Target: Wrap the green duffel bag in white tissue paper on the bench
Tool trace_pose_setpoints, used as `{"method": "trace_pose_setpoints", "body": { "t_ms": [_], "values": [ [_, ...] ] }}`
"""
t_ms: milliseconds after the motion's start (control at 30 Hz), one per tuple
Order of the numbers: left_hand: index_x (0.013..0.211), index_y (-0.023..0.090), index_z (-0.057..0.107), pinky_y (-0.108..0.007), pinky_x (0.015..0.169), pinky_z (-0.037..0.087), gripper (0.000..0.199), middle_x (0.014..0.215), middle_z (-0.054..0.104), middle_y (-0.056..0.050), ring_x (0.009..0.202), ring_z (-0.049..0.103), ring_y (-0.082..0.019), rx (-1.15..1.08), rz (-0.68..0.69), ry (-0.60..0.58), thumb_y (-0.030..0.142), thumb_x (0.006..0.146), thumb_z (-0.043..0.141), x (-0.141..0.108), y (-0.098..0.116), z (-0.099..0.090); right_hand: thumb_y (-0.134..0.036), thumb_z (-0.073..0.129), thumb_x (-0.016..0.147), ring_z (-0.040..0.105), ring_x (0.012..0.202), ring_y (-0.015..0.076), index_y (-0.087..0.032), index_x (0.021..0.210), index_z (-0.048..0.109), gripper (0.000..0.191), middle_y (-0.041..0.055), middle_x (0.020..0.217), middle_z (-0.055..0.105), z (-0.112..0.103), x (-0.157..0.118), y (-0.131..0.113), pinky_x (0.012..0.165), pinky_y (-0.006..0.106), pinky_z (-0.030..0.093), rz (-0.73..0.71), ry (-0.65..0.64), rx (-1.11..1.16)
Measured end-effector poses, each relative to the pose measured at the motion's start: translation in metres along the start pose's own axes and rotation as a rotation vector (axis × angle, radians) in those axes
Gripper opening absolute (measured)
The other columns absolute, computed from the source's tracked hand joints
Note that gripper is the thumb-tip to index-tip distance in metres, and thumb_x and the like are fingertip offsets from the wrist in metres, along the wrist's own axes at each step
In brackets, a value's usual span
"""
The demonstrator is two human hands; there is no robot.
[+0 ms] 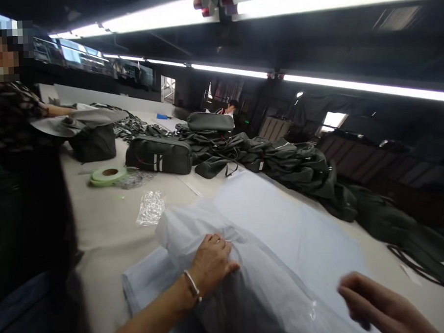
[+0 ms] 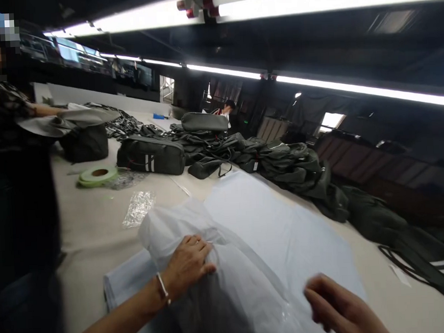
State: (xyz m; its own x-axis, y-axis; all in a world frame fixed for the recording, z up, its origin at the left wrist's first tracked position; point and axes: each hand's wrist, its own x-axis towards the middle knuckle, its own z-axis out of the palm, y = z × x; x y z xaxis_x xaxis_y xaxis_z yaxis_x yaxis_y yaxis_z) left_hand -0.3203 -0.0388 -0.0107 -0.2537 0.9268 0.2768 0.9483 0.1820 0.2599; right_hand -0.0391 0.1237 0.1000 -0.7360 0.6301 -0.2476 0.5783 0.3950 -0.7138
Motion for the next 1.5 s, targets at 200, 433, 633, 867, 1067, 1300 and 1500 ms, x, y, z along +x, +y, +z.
{"method": "trace_pose_setpoints", "body": {
  "t_ms": [200,433,633,867,1067,1300,1500],
  "values": [
    [0.111,0.019,0.061,-0.042,0.093,0.042,0.052,0.104,0.067,-0.005,0.102,0.057,-0.027,-0.167,0.078,0.045,0.059,0.078,0.068,-0.005,-0.019,0.008,-0.043,0.063,0.081,0.054,0.063,0.0121,-0.020,0.077,0.058,0.024,-0.0017,0.066,0.059,0.057,0.102,-0.146,0.058,0.024,0.041,-0.061,-0.487,0.056],
    [0.104,0.016,0.060,-0.039,0.095,0.041,0.054,0.106,0.067,-0.005,0.097,0.059,-0.023,-0.228,0.161,0.181,0.065,0.081,0.062,-0.010,-0.036,0.029,-0.032,0.067,0.068,0.053,0.052,0.0103,-0.019,0.069,0.062,0.014,-0.0046,0.054,0.059,0.096,0.226,-0.130,0.048,0.021,0.037,0.092,-0.713,-0.345],
    [0.101,0.015,0.062,-0.038,0.089,0.043,0.038,0.107,0.067,-0.008,0.096,0.059,-0.022,-0.167,0.273,0.397,0.046,0.099,0.040,-0.006,-0.050,0.043,-0.026,0.073,0.059,0.051,0.045,0.0122,-0.022,0.056,0.065,0.009,-0.0042,0.048,0.058,0.113,0.265,-0.115,0.045,0.025,0.034,0.069,-0.740,-0.570],
    [0.091,0.018,0.066,-0.033,0.085,0.047,0.029,0.100,0.070,-0.005,0.087,0.061,-0.017,-0.219,0.260,0.439,0.014,0.098,0.038,0.005,-0.055,0.037,-0.029,0.086,0.051,0.043,0.039,0.0129,-0.024,0.038,0.048,0.040,-0.0044,0.036,0.036,0.125,0.258,-0.116,0.050,0.030,0.037,-0.223,-0.459,-0.834],
    [0.090,0.018,0.066,-0.032,0.089,0.045,0.030,0.099,0.070,-0.003,0.086,0.062,-0.016,-0.230,0.257,0.401,0.010,0.098,0.038,0.004,-0.057,0.035,-0.048,0.094,0.022,0.057,0.051,0.0226,-0.024,0.048,0.048,0.059,-0.0015,0.044,0.047,0.119,0.267,-0.099,0.058,0.036,0.043,-0.157,-0.282,-0.829],
    [0.093,0.018,0.066,-0.034,0.087,0.045,0.034,0.100,0.069,-0.004,0.087,0.062,-0.017,-0.236,0.264,0.365,0.023,0.103,0.033,0.000,-0.057,0.034,-0.052,0.082,0.058,0.062,0.101,0.0248,-0.024,0.124,0.060,0.074,0.0088,0.118,0.065,0.074,0.287,-0.042,0.078,0.031,0.050,0.175,-0.690,-0.174],
    [0.097,0.017,0.066,-0.034,0.089,0.046,0.033,0.100,0.071,-0.005,0.088,0.063,-0.018,-0.278,0.247,0.370,0.033,0.101,0.037,0.007,-0.060,0.026,-0.053,0.071,0.072,0.057,0.117,0.0261,-0.021,0.132,0.055,0.069,0.0112,0.131,0.059,0.085,0.268,-0.004,0.098,0.039,0.045,0.237,-0.623,0.073]
  ]
}}
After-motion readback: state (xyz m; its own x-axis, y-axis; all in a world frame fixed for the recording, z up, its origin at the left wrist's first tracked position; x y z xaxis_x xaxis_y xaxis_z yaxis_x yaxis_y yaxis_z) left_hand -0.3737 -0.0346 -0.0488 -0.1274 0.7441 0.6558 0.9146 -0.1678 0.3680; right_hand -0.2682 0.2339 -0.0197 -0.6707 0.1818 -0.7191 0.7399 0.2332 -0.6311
